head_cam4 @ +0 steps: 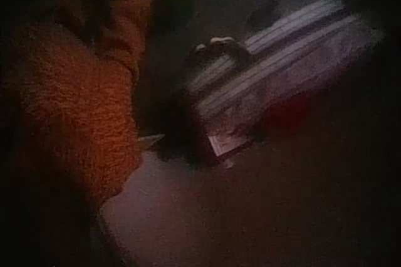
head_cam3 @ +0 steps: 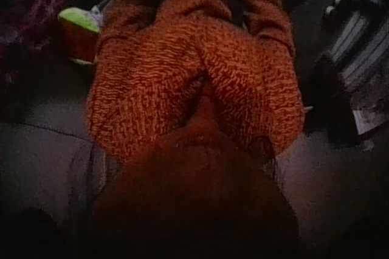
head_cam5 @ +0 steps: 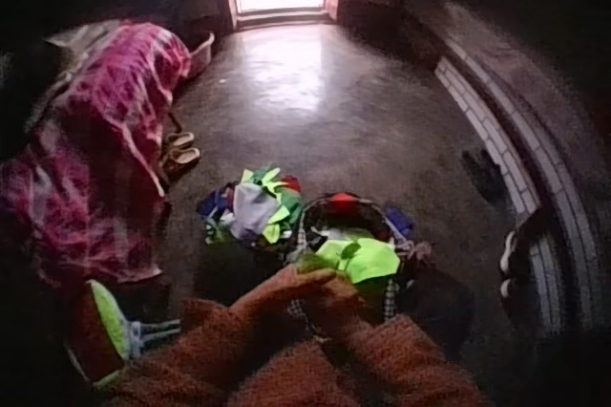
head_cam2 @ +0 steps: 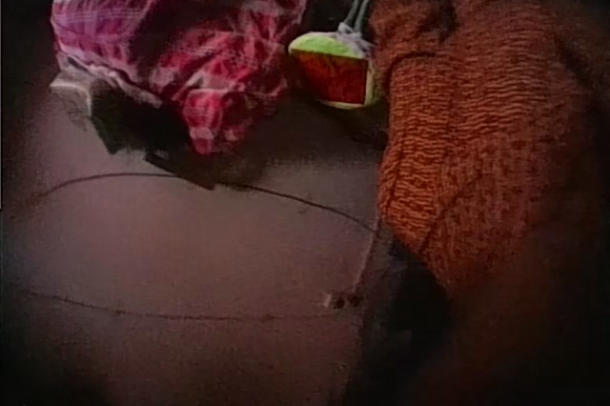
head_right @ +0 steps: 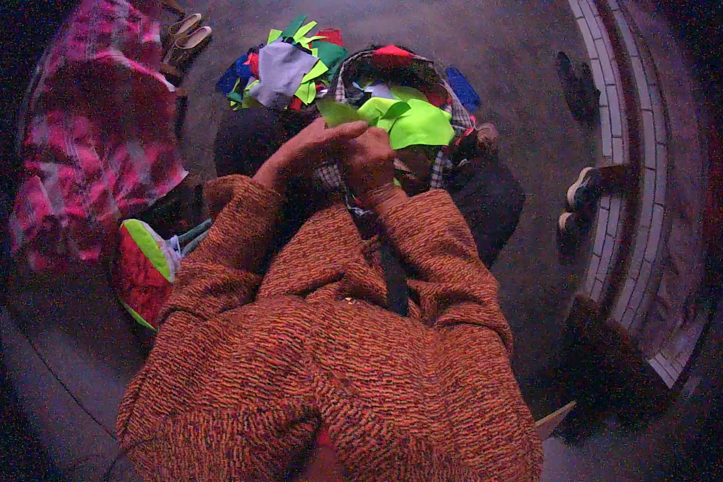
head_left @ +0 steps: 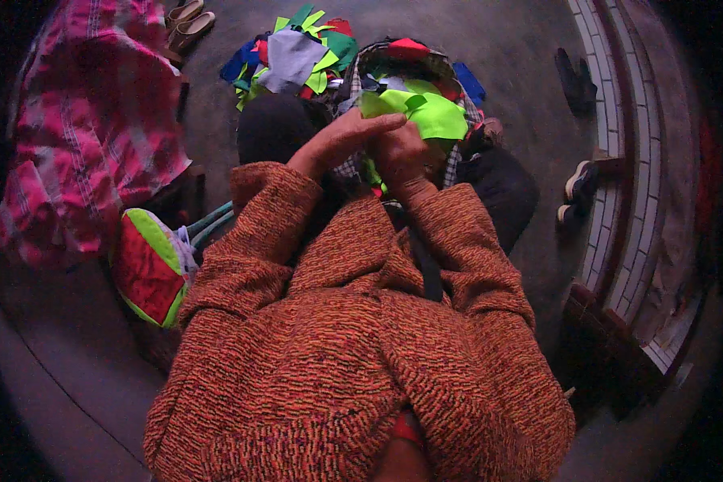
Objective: The person sits on the floor and sorts through a pile of colorful fabric scraps. They pick up individual pieces, unfold them, and place them into a checkered bag or onto a separate pile on the floor.
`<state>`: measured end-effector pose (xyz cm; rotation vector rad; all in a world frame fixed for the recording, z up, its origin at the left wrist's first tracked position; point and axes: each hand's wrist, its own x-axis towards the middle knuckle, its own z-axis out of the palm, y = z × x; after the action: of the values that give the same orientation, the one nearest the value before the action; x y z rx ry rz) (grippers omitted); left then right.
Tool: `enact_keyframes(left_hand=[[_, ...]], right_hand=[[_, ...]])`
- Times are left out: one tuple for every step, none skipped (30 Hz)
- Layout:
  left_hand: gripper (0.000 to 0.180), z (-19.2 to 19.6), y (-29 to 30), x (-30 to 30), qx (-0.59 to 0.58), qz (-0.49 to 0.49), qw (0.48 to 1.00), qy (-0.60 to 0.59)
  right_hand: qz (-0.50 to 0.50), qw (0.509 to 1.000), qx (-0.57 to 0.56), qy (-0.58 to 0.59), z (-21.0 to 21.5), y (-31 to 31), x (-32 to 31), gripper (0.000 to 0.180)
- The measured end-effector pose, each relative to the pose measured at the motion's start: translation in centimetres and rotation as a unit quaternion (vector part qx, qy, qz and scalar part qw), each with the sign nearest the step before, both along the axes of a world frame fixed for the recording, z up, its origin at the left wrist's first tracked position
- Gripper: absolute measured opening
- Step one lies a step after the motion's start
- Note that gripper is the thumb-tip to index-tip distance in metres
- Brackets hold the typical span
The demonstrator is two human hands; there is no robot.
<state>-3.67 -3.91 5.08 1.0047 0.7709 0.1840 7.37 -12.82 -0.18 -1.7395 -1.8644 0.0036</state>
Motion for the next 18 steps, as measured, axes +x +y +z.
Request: enact_keyframes(left_hand=[[0.031, 0.6, -0.9, 0.0, -0.059, 0.029, 0.998, -0.013], [0.027, 0.2, -1.5, -0.1, -0.099, 0.102, 0.990, -0.003], [0.027, -1.1, -1.8, -0.3, -0.123, 0.150, 0.981, -0.015], [0.027, -2.6, -1.7, -0.8, -0.146, 0.198, 0.969, -0.028], [0.027, -3.7, -1.4, -1.4, -0.168, 0.246, 0.954, -0.041], [0.027, -4.2, -0.6, -1.9, -0.093, 0.276, 0.955, -0.051], [0.028, -4.6, -0.2, -2.2, -0.028, 0.287, 0.956, -0.052], [0.028, -4.2, 0.2, -1.7, 0.013, 0.322, 0.946, -0.032], [0.028, -3.7, 0.6, -1.1, 0.055, 0.356, 0.933, -0.010], [0.028, -3.2, 0.8, -0.7, 0.073, 0.374, 0.924, 0.010], [0.027, -2.9, 0.9, -0.2, 0.088, 0.391, 0.916, 0.027], [0.027, -2.7, 1.0, 0.2, 0.103, 0.406, 0.907, 0.045], [0.027, -3.0, 1.4, 0.3, 0.107, 0.401, 0.909, 0.048], [0.027, -3.3, 1.6, 0.2, 0.108, 0.396, 0.910, 0.053], [0.027, -3.6, 1.8, 0.3, 0.109, 0.390, 0.912, 0.057], [0.027, -3.7, 2.0, 0.4, 0.096, 0.404, 0.908, 0.044], [0.027, -3.5, 2.0, 0.6, 0.083, 0.418, 0.904, 0.033], [0.027, -3.5, 2.2, 0.8, 0.070, 0.432, 0.899, 0.020]], right_hand=[[0.036, 0.999, 0.033, 0.012, 0.6, -0.2, -0.5, 0.012], [0.072, 0.995, 0.067, 0.024, 1.3, -0.4, -0.7, 0.013], [0.084, 0.993, 0.058, 0.056, 2.0, -0.6, -0.7, 0.017], [0.097, 0.990, 0.049, 0.089, 2.8, -0.7, -0.6, 0.021], [0.111, 0.986, 0.041, 0.121, 3.4, -0.6, -0.3, 0.025], [0.111, 0.985, 0.027, 0.128, 3.5, -0.4, 0.6, 0.025], [0.087, 0.989, 0.001, 0.117, 3.0, -0.1, 1.8, 0.026], [0.062, 0.993, -0.025, 0.102, 2.3, 0.5, 3.5, 0.027], [0.038, 0.994, -0.052, 0.090, 1.4, 1.0, 5.1, 0.028], [0.003, 0.995, -0.083, 0.058, 0.5, 1.4, 6.7, 0.033], [-0.033, 0.993, -0.115, 0.022, -0.7, 1.6, 8.3, 0.039], [-0.053, 0.985, -0.166, -0.009, -2.3, 1.3, 9.8, 0.048], [-0.069, 0.974, -0.214, -0.040, -4.0, 1.2, 10.9, 0.056], [-0.084, 0.952, -0.285, -0.071, -4.9, 1.1, 11.2, 0.067], [-0.084, 0.943, -0.307, -0.095, -6.0, 0.7, 11.3, 0.062], [-0.084, 0.933, -0.329, -0.118, -7.2, 0.3, 11.3, 0.058], [-0.084, 0.922, -0.351, -0.141, -8.6, -0.1, 11.3, 0.053], [-0.083, 0.929, -0.318, -0.172, -9.6, -0.1, 11.3, 0.034]])
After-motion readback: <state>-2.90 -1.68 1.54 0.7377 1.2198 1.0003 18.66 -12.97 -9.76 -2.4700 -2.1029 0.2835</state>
